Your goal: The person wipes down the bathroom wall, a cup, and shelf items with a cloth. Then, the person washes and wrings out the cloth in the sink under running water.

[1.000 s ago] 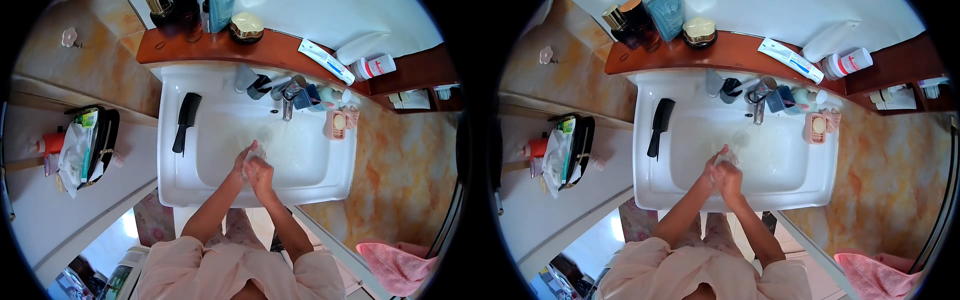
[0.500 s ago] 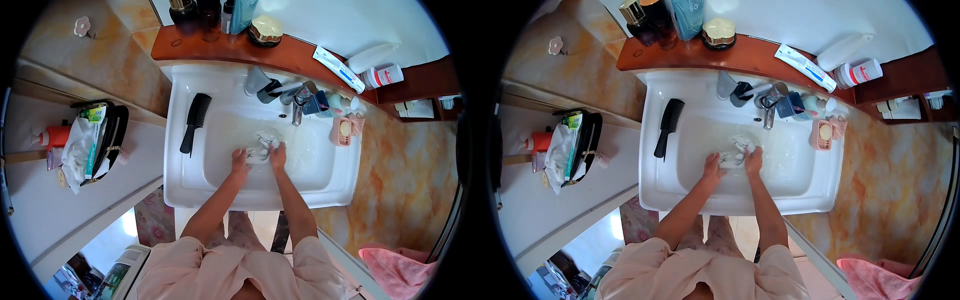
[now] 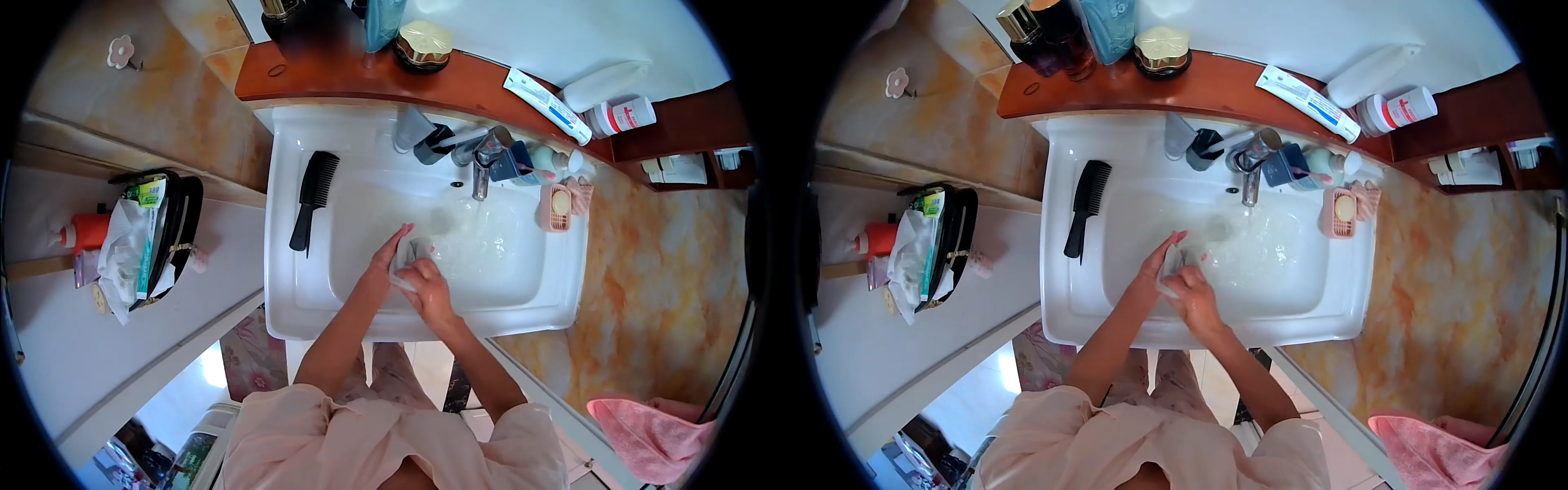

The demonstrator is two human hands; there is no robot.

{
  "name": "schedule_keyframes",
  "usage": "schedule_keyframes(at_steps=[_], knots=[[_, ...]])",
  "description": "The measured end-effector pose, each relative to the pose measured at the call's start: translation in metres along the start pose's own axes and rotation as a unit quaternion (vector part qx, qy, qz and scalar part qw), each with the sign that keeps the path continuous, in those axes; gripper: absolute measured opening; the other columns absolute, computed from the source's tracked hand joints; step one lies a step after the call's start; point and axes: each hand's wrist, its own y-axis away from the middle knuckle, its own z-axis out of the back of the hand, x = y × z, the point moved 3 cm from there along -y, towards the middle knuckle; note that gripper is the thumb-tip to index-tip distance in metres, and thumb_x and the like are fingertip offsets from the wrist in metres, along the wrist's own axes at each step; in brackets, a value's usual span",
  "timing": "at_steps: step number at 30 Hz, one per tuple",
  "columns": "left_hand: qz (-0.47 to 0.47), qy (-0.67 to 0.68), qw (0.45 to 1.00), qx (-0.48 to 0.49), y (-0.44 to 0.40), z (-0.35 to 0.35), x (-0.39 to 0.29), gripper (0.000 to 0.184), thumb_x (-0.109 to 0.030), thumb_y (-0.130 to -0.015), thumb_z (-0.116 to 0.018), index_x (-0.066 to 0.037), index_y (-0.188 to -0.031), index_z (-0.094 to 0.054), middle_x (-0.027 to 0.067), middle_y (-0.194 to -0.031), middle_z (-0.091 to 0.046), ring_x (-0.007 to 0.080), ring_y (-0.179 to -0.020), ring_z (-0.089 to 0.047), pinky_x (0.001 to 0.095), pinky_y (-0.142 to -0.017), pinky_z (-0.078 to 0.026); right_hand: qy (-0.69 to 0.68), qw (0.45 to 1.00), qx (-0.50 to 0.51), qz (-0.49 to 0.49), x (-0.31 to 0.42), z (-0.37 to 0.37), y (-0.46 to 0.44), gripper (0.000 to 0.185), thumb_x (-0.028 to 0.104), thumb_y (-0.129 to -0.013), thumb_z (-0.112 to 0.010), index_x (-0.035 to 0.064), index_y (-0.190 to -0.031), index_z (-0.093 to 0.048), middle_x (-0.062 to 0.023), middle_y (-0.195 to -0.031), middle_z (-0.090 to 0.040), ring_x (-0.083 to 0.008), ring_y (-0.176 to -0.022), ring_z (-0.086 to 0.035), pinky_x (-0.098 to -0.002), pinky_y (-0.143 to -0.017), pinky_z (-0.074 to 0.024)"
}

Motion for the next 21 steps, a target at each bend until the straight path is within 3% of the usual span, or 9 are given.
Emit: schedule_keyframes(at_steps=[1, 4, 7, 10, 13, 15, 18, 19, 21], knots=[[-0.022, 0.002, 1.000, -0.006, 0.005, -0.010, -0.002, 0.035, -0.038, -0.088, -0.059, -0.012, -0.111, -0.051, 0.0084, -0.092, -0.058, 0.0245, -0.086, -0.058, 0.0379, -0.069, -0.051, -0.003, 1.000, -0.003, -0.010, 0.007, 0.000, 0.000, 0.024, 0.005, -0.068, -0.072, 0.0042, -0.089, -0.061, -0.0134, -0.086, -0.052, -0.0302, -0.083, -0.054, -0.0364, -0.066, -0.0448], [-0.106, 0.056, 0.990, 0.080, 0.027, -0.027, 0.005, 0.032, -0.036, -0.090, -0.057, -0.009, -0.107, -0.054, 0.0072, -0.091, -0.059, 0.0215, -0.083, -0.058, 0.0365, -0.068, -0.050, -0.036, 0.998, -0.041, -0.043, 0.017, -0.005, -0.004, 0.013, 0.010, -0.072, -0.071, 0.0025, -0.076, -0.060, -0.0116, -0.076, -0.054, -0.0281, -0.073, -0.055, -0.0366, -0.062, -0.0445], [-0.095, 0.117, 0.988, 0.041, -0.005, 0.023, 0.022, 0.034, -0.035, -0.088, -0.059, -0.008, -0.107, -0.054, 0.0082, -0.095, -0.060, 0.0229, -0.085, -0.060, 0.0374, -0.072, -0.051, -0.098, 0.979, -0.133, -0.122, 0.000, -0.013, -0.013, 0.020, 0.013, -0.080, -0.066, 0.0002, -0.068, -0.056, -0.0096, -0.063, -0.048, -0.0218, -0.058, -0.047, -0.0344, -0.055, -0.0408], [-0.168, -0.025, 0.963, -0.207, 0.003, 0.006, 0.014, 0.032, -0.036, -0.089, -0.059, -0.008, -0.105, -0.054, 0.0062, -0.088, -0.059, 0.0188, -0.079, -0.059, 0.0349, -0.067, -0.051, -0.143, 0.940, -0.186, -0.249, -0.042, -0.023, -0.023, 0.031, 0.020, -0.088, -0.060, -0.0012, -0.066, -0.052, -0.0056, -0.055, -0.038, -0.0118, -0.056, -0.037, -0.0298, -0.053, -0.0359], [-0.187, -0.002, 0.937, -0.295, 0.005, 0.003, 0.025, 0.034, -0.036, -0.088, -0.059, -0.009, -0.106, -0.052, 0.0049, -0.084, -0.059, 0.0169, -0.073, -0.057, 0.0324, -0.063, -0.051, -0.145, 0.916, -0.190, -0.323, -0.095, -0.029, -0.023, 0.037, 0.025, -0.091, -0.055, -0.0021, -0.067, -0.052, -0.0055, -0.055, -0.038, -0.0102, -0.058, -0.036, -0.0292, -0.053, -0.0358], [-0.173, -0.054, 0.940, -0.289, 0.006, 0.011, 0.026, 0.040, -0.037, -0.088, -0.059, -0.009, -0.114, -0.049, 0.0059, -0.100, -0.056, 0.0187, -0.089, -0.055, 0.0348, -0.071, -0.048, -0.084, 0.923, -0.167, -0.336, -0.145, -0.043, -0.009, 0.039, 0.028, -0.092, -0.052, -0.0023, -0.068, -0.054, -0.0072, -0.054, -0.044, -0.0131, -0.056, -0.041, -0.0306, -0.055, -0.0382], [-0.140, -0.094, 0.937, -0.306, -0.003, 0.047, 0.026, 0.051, -0.038, -0.087, -0.061, -0.014, -0.126, -0.040, 0.0065, -0.119, -0.047, 0.0230, -0.106, -0.048, 0.0435, -0.080, -0.046, -0.007, 0.913, -0.224, -0.339, -0.204, -0.046, 0.011, 0.033, 0.029, -0.092, -0.051, -0.0020, -0.082, -0.059, -0.0132, -0.062, -0.056, -0.0233, -0.059, -0.053, -0.0343, -0.061, -0.0428], [-0.127, -0.100, 0.934, -0.318, -0.006, 0.060, 0.027, 0.056, -0.039, -0.086, -0.061, -0.016, -0.130, -0.036, 0.0065, -0.125, -0.044, 0.0247, -0.111, -0.046, 0.0472, -0.083, -0.045, -0.011, 0.900, -0.187, -0.393, -0.211, -0.047, 0.019, 0.027, 0.026, -0.088, -0.057, 0.0017, -0.099, -0.056, -0.0215, -0.090, -0.061, -0.0357, -0.085, -0.059, -0.0412, -0.073, -0.0450], [-0.143, -0.113, 0.940, -0.288, -0.011, 0.076, 0.030, 0.063, -0.040, -0.084, -0.063, -0.020, -0.134, -0.030, 0.0070, -0.132, -0.037, 0.0292, -0.117, -0.040, 0.0560, -0.084, -0.041, 0.172, 0.945, -0.159, -0.228, -0.205, -0.074, 0.037, 0.033, 0.021, -0.085, -0.060, 0.0026, -0.111, -0.052, -0.0202, -0.102, -0.059, -0.0330, -0.094, -0.058, -0.0406, -0.081, -0.0448]])
